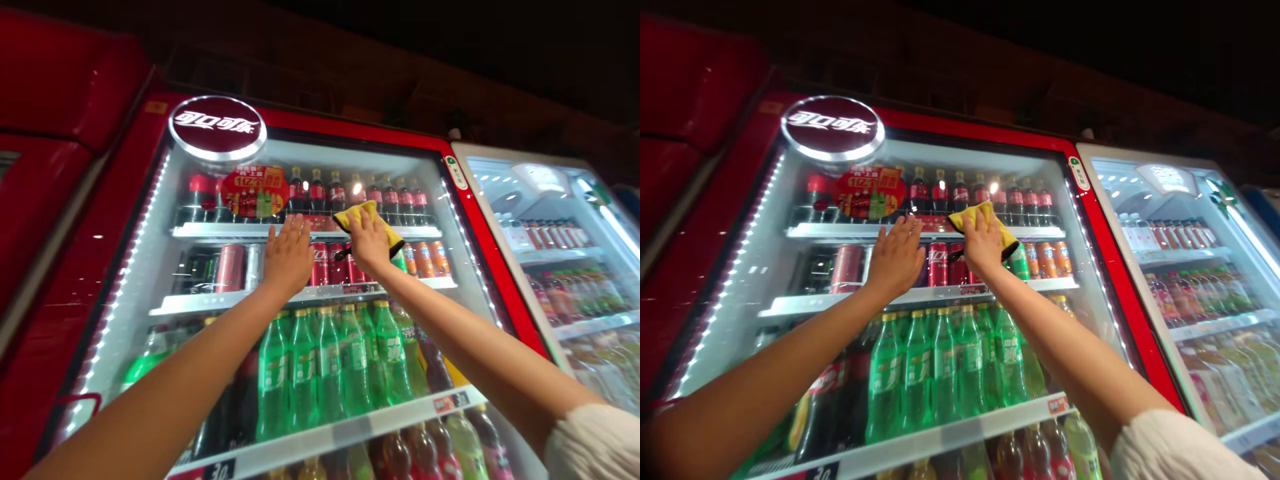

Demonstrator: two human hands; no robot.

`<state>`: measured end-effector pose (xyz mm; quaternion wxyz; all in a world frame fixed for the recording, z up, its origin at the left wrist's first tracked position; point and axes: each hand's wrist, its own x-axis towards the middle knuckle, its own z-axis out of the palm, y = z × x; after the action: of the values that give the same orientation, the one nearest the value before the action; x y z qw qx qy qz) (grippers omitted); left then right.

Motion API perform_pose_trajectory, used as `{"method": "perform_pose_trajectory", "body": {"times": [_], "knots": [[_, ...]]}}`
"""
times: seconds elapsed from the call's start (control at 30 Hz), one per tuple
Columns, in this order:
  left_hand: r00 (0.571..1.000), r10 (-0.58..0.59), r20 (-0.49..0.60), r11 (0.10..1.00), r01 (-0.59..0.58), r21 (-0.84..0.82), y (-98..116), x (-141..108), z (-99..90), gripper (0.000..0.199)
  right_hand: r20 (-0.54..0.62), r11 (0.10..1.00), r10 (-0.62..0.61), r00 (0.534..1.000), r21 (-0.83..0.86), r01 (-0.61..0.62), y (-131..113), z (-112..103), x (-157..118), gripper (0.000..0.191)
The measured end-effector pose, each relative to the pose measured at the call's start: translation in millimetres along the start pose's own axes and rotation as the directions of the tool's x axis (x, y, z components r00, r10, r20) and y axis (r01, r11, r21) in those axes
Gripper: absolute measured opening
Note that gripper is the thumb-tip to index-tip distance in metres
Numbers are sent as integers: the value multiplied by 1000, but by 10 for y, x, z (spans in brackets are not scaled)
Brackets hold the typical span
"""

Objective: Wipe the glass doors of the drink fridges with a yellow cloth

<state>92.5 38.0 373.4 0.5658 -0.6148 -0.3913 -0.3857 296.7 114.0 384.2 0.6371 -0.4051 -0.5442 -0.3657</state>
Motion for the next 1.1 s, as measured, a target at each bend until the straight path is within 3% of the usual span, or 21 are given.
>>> {"method": "perform_pose_trajectory", "body": {"times": [0.07, 0.13, 0.23, 0.3, 0.37, 0.47, 0.57, 0.67, 0.8, 0.87, 0.97, 1.03, 1.1], "knots": [[1000, -9, 14, 1000, 9, -4, 152, 78, 39, 60, 16, 991, -132, 991, 28, 132, 35, -4, 115, 52], [1000, -5, 21, 1000, 5, -13, 302, 141, 76, 60, 4, 989, -142, 990, 45, 142, 198, -55, 283, 51], [999, 29, 20, 999, -28, -29, 469, 178, 114, 60, -43, 999, -9, 999, 43, 11, 553, -149, 352, 52], [999, 40, 20, 999, -39, -33, 529, 177, 134, 60, -72, 995, 97, 993, 25, -95, 702, -173, 212, 53], [999, 37, 18, 999, -36, -33, 563, 182, 165, 59, -75, 993, 120, 990, 8, -120, 719, -161, 19, 53], [1000, 27, 6, 999, -27, -42, 622, 229, 250, 59, -36, 999, -30, 999, 16, 30, 640, -133, -76, 52], [1000, 20, -1, 998, -20, -59, 726, 289, 346, 62, -38, 993, -113, 993, 43, 114, 740, -172, 130, 52], [999, 40, 10, 996, -39, -75, 843, 299, 399, 62, -73, 999, -9, 997, 36, 12, 1052, -239, 272, 53], [998, 56, 22, 995, -54, -81, 943, 266, 422, 61, -150, 985, 170, 974, 7, -171, 1289, -235, 31, 53], [998, 61, 10, 995, -60, -86, 979, 277, 452, 61, -137, 996, 86, 987, 1, -87, 1270, -198, -76, 53], [998, 53, -20, 994, -54, -100, 1061, 348, 524, 61, -73, 996, -89, 993, 10, 90, 1308, -184, 21, 52], [999, 45, -30, 992, -48, -114, 1141, 406, 570, 61, -68, 996, -91, 994, 12, 92, 1477, -226, 166, 52], [998, 50, -29, 990, -53, -131, 1230, 450, 603, 61, -100, 1000, -9, 995, 6, 10, 1715, -286, 224, 54]]}}
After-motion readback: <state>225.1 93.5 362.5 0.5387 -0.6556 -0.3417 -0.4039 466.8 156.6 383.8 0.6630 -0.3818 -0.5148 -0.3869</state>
